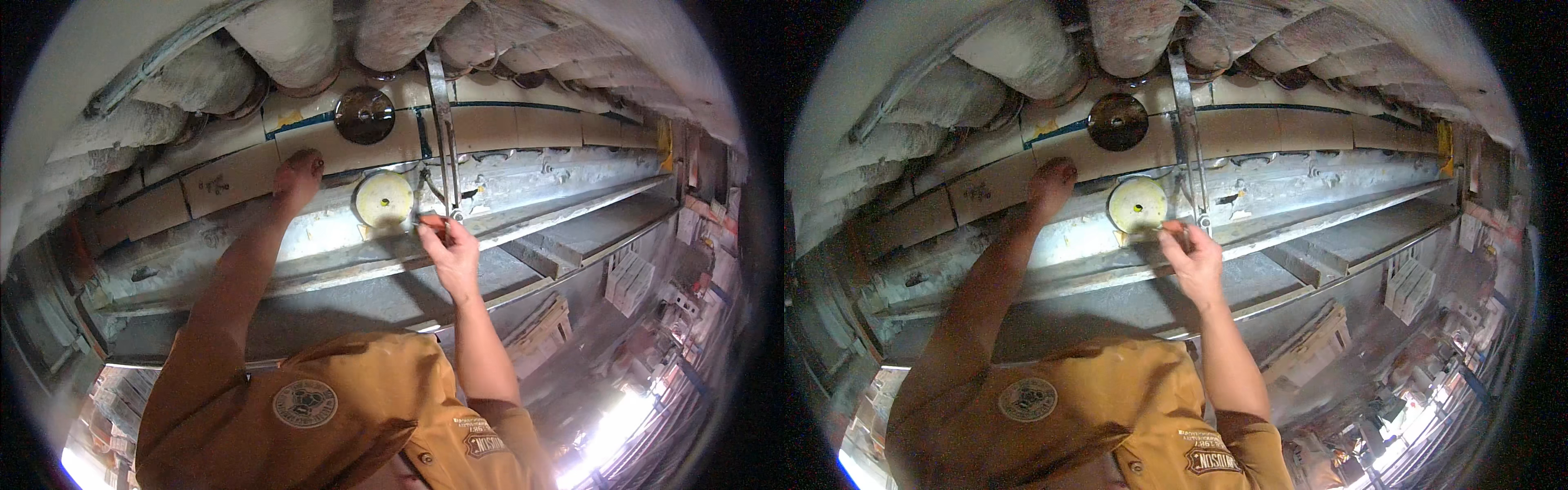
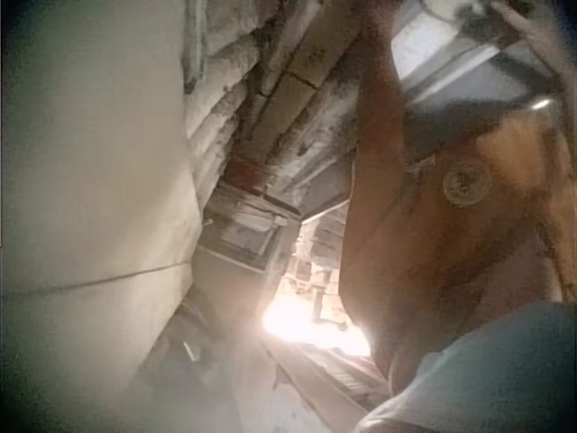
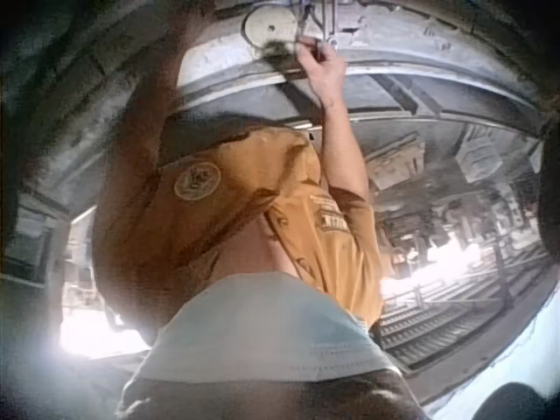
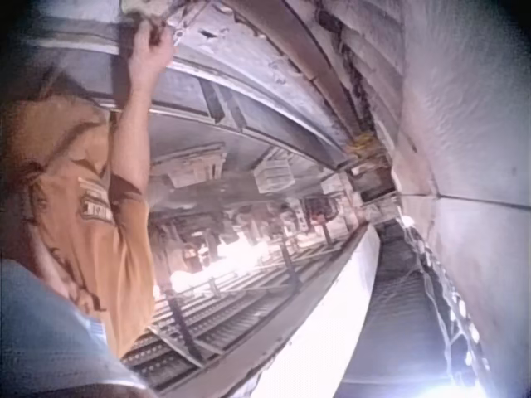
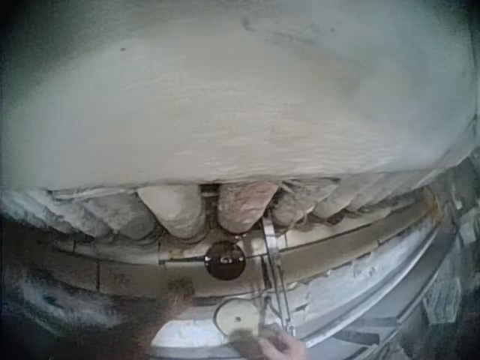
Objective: The person handles a circular metal disc and small fasteners on a metal shelf, then uses a wrench to tighten a bolt on a nearby pipe. The person continues to manipulate the disc and fasteners by hand.
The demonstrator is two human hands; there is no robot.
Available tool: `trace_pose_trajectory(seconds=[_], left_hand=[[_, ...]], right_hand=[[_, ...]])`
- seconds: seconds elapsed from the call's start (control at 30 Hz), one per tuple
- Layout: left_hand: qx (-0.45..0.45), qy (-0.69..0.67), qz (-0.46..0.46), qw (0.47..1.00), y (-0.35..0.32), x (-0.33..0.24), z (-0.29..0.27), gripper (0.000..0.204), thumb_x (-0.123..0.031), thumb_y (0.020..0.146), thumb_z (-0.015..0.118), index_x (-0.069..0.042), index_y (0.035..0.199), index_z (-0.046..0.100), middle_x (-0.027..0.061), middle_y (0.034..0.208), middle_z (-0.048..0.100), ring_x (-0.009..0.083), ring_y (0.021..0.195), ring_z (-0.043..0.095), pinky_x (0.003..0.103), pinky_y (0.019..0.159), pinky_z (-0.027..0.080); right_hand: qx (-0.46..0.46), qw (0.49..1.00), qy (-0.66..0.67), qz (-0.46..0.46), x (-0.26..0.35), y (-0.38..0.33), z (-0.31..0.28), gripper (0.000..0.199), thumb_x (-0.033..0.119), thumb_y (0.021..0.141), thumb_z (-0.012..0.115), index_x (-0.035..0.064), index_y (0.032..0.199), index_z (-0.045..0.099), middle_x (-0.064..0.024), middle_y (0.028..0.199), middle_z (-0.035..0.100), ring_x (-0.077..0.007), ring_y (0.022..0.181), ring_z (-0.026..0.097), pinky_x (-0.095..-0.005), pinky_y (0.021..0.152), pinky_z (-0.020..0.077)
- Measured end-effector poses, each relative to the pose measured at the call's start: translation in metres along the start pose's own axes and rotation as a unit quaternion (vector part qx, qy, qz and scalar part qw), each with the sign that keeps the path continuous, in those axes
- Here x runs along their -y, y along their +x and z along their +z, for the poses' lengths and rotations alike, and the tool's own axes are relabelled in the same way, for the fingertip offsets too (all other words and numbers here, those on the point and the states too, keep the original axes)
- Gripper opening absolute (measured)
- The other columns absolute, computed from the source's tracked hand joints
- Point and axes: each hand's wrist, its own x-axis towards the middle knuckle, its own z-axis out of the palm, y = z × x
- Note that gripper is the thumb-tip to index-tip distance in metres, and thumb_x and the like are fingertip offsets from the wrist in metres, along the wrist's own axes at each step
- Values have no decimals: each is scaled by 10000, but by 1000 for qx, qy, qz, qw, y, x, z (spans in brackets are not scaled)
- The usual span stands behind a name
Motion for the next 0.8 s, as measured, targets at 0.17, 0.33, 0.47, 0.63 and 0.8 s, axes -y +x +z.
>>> trace_pose_trajectory(seconds=[0.17, 0.33, 0.47, 0.63, 0.8], left_hand=[[53, 81, 56, 994, 22, 3, 7, 344, -279, 802, 653, -59, 1063, 613, 162, 1104, 615, 330, 1057, 573, 437, 917, 454], [-16, -69, -56, 996, 74, -17, 19, 539, -401, 758, 714, -33, 1126, 576, 171, 1129, 593, 334, 1086, 548, 425, 960, 420], [-72, -25, -100, 992, 112, -8, 56, 586, -429, 716, 756, -7, 1100, 625, 175, 966, 625, 304, 881, 604, 410, 770, 471], [53, -41, -175, 982, 129, -50, 52, 685, -447, 615, 822, 3, 1073, 582, 153, 1149, 556, 306, 1112, 497, 389, 933, 428], [45, -228, -243, 942, 156, 2, 77, 548, -350, 583, 871, -12, 941, 629, 135, 983, 653, 245, 901, 617, 335, 866, 454]], right_hand=[[-107, 991, -63, -50, 5, -34, -53, 188, 86, 840, 695, 7, 1007, 662, 37, 814, 598, -33, 679, 487, -179, 621, 411], [-195, 976, -58, -73, -8, -64, -86, 140, 31, 826, 680, 5, 960, 649, -13, 955, 620, -37, 709, 470, -182, 621, 390], [-211, 970, -86, -88, -15, -72, -87, 146, 29, 819, 689, 9, 957, 645, -12, 950, 615, -45, 696, 466, -185, 624, 386], [-249, 962, -63, -93, -43, -83, -93, 180, 11, 804, 701, 0, 963, 616, -51, 987, 615, -84, 782, 532, -226, 702, 441], [-239, 961, 33, -137, -49, -73, -87, 172, -20, 804, 671, 5, 960, 603, -89, 1023, 619, -131, 885, 572, -266, 786, 468]])
